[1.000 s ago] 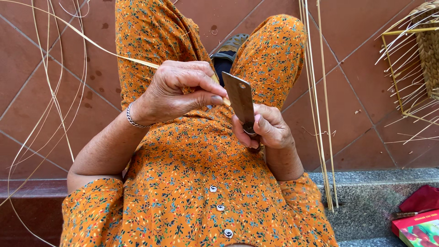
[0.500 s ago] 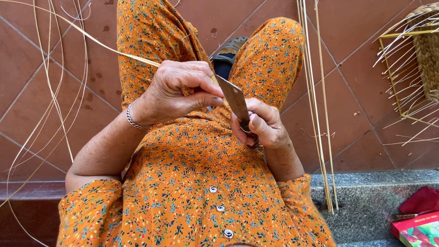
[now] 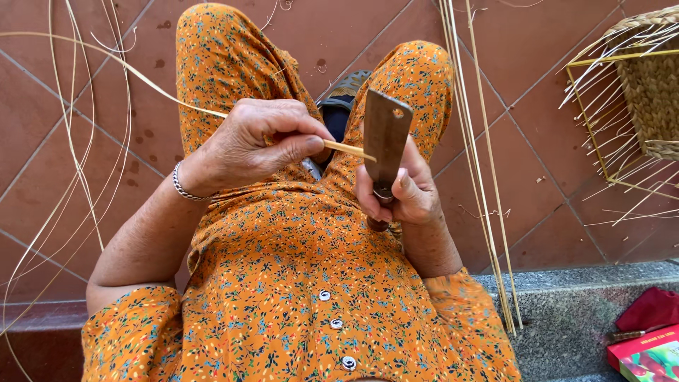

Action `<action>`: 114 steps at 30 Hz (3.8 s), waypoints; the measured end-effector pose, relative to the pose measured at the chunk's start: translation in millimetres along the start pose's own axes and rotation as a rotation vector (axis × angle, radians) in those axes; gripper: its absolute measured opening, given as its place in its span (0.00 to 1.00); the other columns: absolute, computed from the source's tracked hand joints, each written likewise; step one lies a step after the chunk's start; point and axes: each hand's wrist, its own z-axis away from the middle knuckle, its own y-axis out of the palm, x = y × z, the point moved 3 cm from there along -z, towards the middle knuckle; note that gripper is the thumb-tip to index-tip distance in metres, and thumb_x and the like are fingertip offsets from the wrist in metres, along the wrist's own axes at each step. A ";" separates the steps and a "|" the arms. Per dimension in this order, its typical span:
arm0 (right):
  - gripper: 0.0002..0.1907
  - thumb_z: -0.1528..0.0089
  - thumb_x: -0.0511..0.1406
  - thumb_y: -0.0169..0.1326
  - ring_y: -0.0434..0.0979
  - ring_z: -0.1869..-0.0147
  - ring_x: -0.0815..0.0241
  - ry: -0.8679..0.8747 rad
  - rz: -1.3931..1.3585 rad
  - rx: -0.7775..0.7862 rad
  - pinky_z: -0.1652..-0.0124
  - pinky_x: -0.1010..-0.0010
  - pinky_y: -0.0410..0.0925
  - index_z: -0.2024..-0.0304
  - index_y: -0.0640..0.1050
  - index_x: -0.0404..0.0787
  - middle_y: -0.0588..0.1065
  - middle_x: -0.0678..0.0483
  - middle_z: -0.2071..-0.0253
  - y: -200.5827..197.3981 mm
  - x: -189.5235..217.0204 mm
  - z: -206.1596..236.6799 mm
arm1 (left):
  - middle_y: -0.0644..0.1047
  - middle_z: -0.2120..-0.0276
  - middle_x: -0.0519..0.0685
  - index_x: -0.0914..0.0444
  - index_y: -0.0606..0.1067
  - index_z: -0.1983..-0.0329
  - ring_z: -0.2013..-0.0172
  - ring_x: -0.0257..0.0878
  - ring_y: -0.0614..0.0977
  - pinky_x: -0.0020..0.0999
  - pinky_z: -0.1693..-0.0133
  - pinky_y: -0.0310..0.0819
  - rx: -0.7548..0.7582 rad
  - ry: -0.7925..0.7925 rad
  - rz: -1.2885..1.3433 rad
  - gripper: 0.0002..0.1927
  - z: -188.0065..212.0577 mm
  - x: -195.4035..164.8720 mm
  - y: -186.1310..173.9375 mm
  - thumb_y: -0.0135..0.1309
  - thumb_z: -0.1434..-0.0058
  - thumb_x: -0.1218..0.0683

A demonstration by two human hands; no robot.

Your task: The person sits on the floor and splits long bamboo strips into thinner weaving strands. They hold a knife in one hand, draw a bamboo strip across the blade with the other, pull the split length apart, and set finished strands aside with other prepared strips on the floor.

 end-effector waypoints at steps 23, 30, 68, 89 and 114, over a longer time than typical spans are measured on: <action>0.28 0.25 0.49 0.49 0.60 0.85 0.68 0.139 -0.370 0.040 0.83 0.76 0.57 0.30 0.66 0.38 0.68 0.50 0.79 3.8 -9.8 0.7 | 0.75 0.70 0.46 0.66 0.78 0.60 0.69 0.32 0.74 0.29 0.67 0.69 0.016 0.081 0.111 0.02 -1.7 -5.0 13.5 0.59 0.31 0.62; 0.26 0.26 0.49 0.50 0.62 0.86 0.68 0.323 -0.615 0.247 0.85 0.75 0.55 0.36 0.69 0.35 0.69 0.53 0.82 38.0 25.4 4.2 | 0.74 0.67 0.49 0.63 0.74 0.56 0.67 0.44 0.77 0.37 0.64 0.70 -0.111 0.410 -0.104 0.09 6.2 -52.4 18.9 0.58 0.34 0.67; 0.30 0.25 0.50 0.45 0.55 0.87 0.70 -0.037 -0.039 -0.116 0.86 0.74 0.58 0.32 0.66 0.34 0.63 0.54 0.82 14.5 100.3 -20.1 | 0.79 0.68 0.47 0.64 0.76 0.54 0.72 0.39 0.79 0.33 0.71 0.71 -0.014 0.388 0.059 0.07 6.7 -93.1 4.9 0.61 0.33 0.60; 0.25 0.23 0.49 0.36 0.56 0.82 0.69 0.020 0.018 -0.259 0.81 0.75 0.60 0.33 0.64 0.40 0.64 0.56 0.76 -112.1 81.0 -72.3 | 0.75 0.76 0.42 0.65 0.79 0.57 0.74 0.25 0.71 0.23 0.72 0.69 -0.142 0.050 0.074 0.06 -6.8 -33.9 20.8 0.59 0.32 0.57; 0.25 0.27 0.50 0.38 0.61 0.81 0.72 0.122 -0.051 -0.459 0.80 0.78 0.63 0.35 0.66 0.42 0.65 0.59 0.76 -84.7 107.8 -108.7 | 0.72 0.68 0.39 0.66 0.81 0.62 0.67 0.26 0.70 0.23 0.67 0.66 -0.155 -0.020 0.227 0.06 -14.6 -9.5 0.2 0.60 0.33 0.57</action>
